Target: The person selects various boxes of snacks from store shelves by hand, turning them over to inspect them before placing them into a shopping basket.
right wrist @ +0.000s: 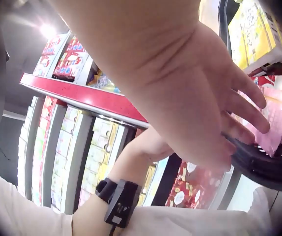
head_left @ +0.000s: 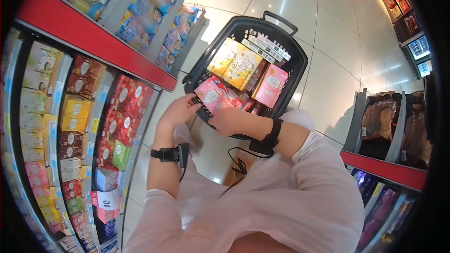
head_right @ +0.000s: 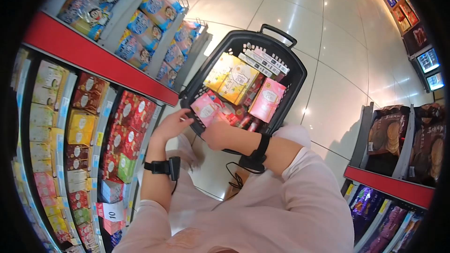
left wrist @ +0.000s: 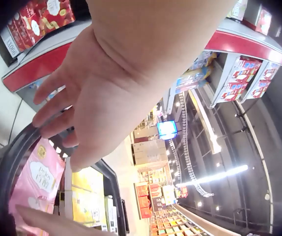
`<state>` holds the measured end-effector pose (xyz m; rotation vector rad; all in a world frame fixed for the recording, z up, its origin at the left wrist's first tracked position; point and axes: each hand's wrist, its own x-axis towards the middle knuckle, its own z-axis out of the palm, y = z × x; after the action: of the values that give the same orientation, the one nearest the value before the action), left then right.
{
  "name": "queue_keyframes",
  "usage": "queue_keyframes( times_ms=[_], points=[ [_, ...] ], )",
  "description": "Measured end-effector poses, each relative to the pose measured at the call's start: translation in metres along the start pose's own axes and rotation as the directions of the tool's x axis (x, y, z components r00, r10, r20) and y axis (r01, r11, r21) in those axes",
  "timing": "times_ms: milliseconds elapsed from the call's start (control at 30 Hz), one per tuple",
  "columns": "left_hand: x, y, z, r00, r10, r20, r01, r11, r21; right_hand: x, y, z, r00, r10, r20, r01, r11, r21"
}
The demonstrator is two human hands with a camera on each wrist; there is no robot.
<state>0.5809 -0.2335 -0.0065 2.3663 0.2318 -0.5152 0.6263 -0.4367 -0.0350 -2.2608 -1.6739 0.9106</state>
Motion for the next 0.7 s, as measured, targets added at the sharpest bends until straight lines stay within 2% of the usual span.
queue_keyframes(
  times_ms=[100, 133, 200, 233, 300, 333, 367, 400, 467, 500, 533, 600, 633, 700],
  points=[
    [-0.035, 0.004, -0.011, 0.999, -0.037, 0.009, 0.038, 0.988, -0.152, 0.006, -0.002, 0.013, 0.996, -0.005, 0.090, 0.010, 0.998, -0.061],
    [-0.049, 0.004, -0.019, 0.999, -0.040, -0.012, 0.038, 0.989, -0.140, 0.007, -0.003, 0.019, 0.997, -0.019, 0.074, 0.025, 0.997, -0.073],
    [-0.077, 0.001, -0.033, 0.989, -0.080, -0.128, 0.053, 0.979, -0.196, 0.009, -0.006, 0.029, 0.996, 0.047, 0.080, -0.038, 0.994, -0.106],
    [-0.092, -0.005, -0.040, 0.982, -0.078, -0.174, 0.045, 0.981, -0.189, 0.008, -0.009, 0.031, 0.997, 0.028, 0.075, -0.019, 0.993, -0.121],
    [-0.121, -0.035, -0.051, 0.962, -0.080, -0.261, 0.030, 0.982, -0.189, 0.007, -0.015, 0.035, 0.997, 0.065, -0.038, -0.070, 0.984, -0.162],
    [-0.137, -0.058, -0.053, 0.944, -0.074, -0.321, 0.013, 0.982, -0.187, 0.009, -0.016, 0.040, 0.999, 0.038, -0.037, -0.044, 0.984, -0.172],
    [-0.151, -0.089, -0.054, 0.929, -0.059, -0.366, -0.028, 0.973, -0.228, 0.012, -0.015, 0.047, 0.988, 0.005, -0.153, -0.045, 0.966, -0.256],
    [-0.167, -0.092, -0.059, 0.917, -0.086, -0.390, -0.007, 0.973, -0.231, 0.013, -0.016, 0.052, 0.964, -0.044, -0.262, -0.048, 0.940, -0.337],
    [-0.212, -0.101, -0.078, 0.873, -0.247, -0.420, 0.213, 0.969, -0.126, 0.012, -0.025, 0.046, 0.969, -0.094, -0.227, -0.026, 0.878, -0.477],
    [-0.228, -0.121, -0.081, 0.858, -0.300, -0.417, 0.226, 0.949, -0.218, 0.016, -0.023, 0.052, 0.958, -0.125, -0.259, -0.025, 0.860, -0.509],
    [-0.248, -0.102, -0.092, 0.801, -0.352, -0.485, 0.359, 0.930, -0.083, 0.022, -0.021, 0.061, 0.942, -0.153, -0.298, -0.033, 0.843, -0.537],
    [-0.271, -0.128, -0.098, 0.763, -0.250, -0.596, 0.291, 0.956, -0.029, 0.017, -0.031, 0.055, 0.958, -0.075, -0.276, -0.068, 0.877, -0.476],
    [-0.283, -0.129, -0.106, 0.733, -0.269, -0.625, 0.310, 0.950, -0.045, 0.014, -0.045, 0.046, 0.955, -0.118, -0.271, -0.034, 0.866, -0.499],
    [-0.296, -0.128, -0.126, 0.696, -0.217, -0.684, 0.377, 0.922, 0.091, 0.005, -0.068, 0.031, 0.941, -0.108, -0.320, -0.015, 0.934, -0.358]
  ],
)
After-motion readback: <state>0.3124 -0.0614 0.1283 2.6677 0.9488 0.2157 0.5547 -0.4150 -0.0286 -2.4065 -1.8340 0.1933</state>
